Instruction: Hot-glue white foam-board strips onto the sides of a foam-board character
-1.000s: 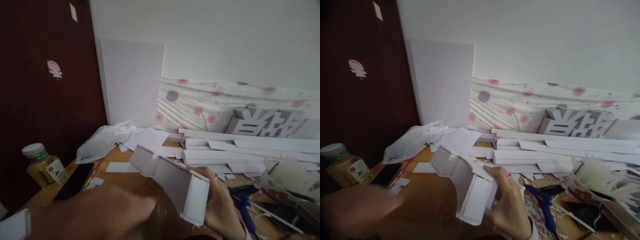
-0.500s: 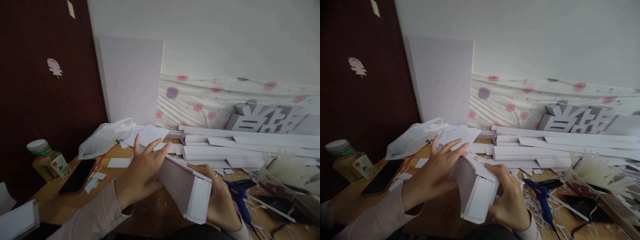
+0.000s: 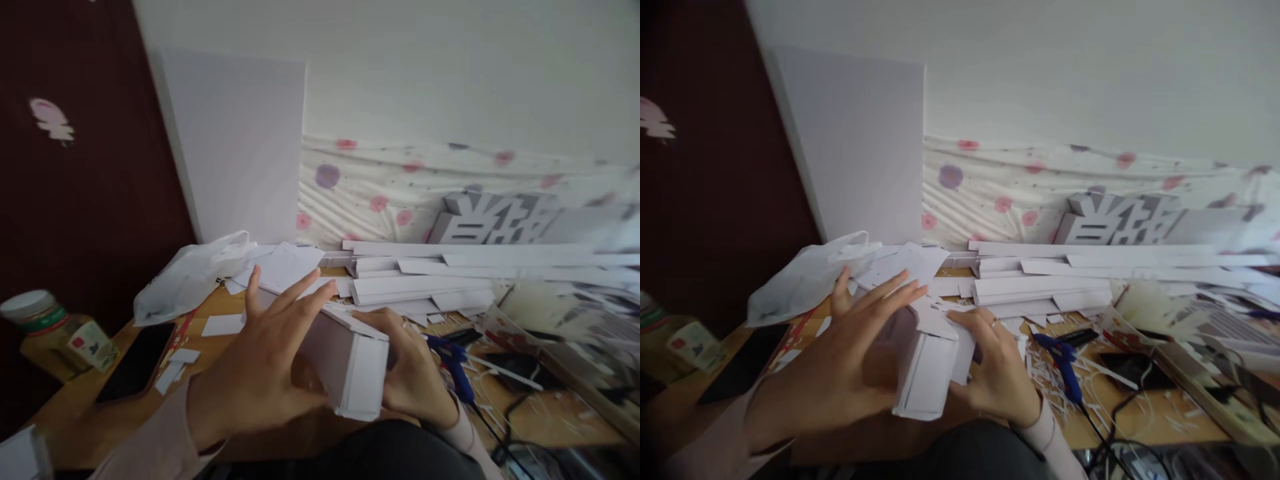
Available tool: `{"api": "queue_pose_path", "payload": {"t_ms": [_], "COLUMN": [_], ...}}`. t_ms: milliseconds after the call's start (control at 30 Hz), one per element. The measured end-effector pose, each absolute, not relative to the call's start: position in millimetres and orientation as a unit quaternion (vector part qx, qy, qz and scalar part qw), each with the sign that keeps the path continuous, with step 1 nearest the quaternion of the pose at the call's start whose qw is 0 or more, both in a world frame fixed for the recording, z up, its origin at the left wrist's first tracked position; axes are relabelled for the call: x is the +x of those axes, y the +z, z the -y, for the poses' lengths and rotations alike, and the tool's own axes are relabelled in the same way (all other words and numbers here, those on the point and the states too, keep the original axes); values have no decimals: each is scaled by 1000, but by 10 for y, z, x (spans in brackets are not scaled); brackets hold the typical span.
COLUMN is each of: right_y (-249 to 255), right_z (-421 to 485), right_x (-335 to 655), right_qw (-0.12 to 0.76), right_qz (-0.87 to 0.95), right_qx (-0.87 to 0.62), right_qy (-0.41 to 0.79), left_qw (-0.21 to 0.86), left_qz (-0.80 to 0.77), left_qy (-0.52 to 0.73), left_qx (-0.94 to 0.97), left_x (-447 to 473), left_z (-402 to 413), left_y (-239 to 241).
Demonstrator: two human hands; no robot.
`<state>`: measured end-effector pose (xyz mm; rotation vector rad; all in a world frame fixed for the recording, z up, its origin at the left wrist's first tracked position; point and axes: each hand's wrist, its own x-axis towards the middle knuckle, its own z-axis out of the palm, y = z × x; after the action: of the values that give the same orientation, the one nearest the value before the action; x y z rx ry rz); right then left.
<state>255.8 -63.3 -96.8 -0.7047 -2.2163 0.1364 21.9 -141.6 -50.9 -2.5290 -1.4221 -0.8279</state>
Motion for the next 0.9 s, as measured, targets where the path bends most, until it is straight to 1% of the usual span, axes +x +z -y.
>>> {"api": "queue_pose_path", "payload": {"t_ms": [167,367,567,900], "right_y": [-943,-915,-937,-978], "right_z": [598,616,605,586], "right_x": [2465,2422,2449,2482], "right_qw": [396,395,396,412], "right_qz": [879,885,886,879], "right_qx": [-254,-236,-233,-229], "right_qy": [77,74,64,68], "left_qw": [54,-14,18,-3], "left_qz": [472,456,476,510], "left_qy": [-316,-390,-359,-381], "left_qx": [-821,-800,-803,-771], "left_x": [268,287,256,346], "left_z": [1553,1505,1489,1500], "left_y": [-473,-617,-609,-598]}}
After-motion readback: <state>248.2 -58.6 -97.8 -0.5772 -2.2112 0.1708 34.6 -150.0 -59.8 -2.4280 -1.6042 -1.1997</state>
